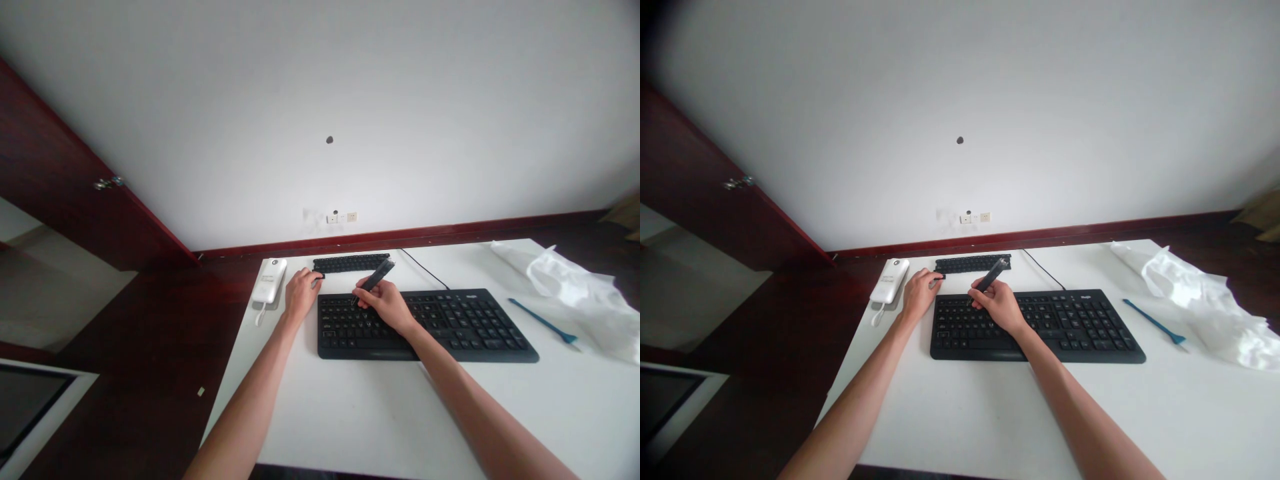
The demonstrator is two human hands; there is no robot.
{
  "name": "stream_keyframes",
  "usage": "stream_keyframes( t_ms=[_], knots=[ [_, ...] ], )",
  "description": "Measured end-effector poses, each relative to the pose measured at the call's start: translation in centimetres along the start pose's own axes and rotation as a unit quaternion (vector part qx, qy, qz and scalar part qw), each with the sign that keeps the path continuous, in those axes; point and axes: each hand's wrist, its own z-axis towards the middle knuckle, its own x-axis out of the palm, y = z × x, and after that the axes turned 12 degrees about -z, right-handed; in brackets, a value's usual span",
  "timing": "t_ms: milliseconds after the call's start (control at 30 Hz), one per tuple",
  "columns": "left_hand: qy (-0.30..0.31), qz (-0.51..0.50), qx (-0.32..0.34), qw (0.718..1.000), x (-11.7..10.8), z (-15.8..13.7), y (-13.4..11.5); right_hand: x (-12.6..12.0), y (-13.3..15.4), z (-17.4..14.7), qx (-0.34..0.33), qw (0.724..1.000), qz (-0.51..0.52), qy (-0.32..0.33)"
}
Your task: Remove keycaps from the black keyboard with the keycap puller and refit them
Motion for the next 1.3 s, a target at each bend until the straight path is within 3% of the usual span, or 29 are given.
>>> stream_keyframes(
  t_ms=[1300],
  knots=[
    [-0.030,-0.029,-0.027,0.999,0.02,0.45,0.24,-0.12,-0.23,0.08,-0.004,1.000,-0.027,0.008]
  ],
)
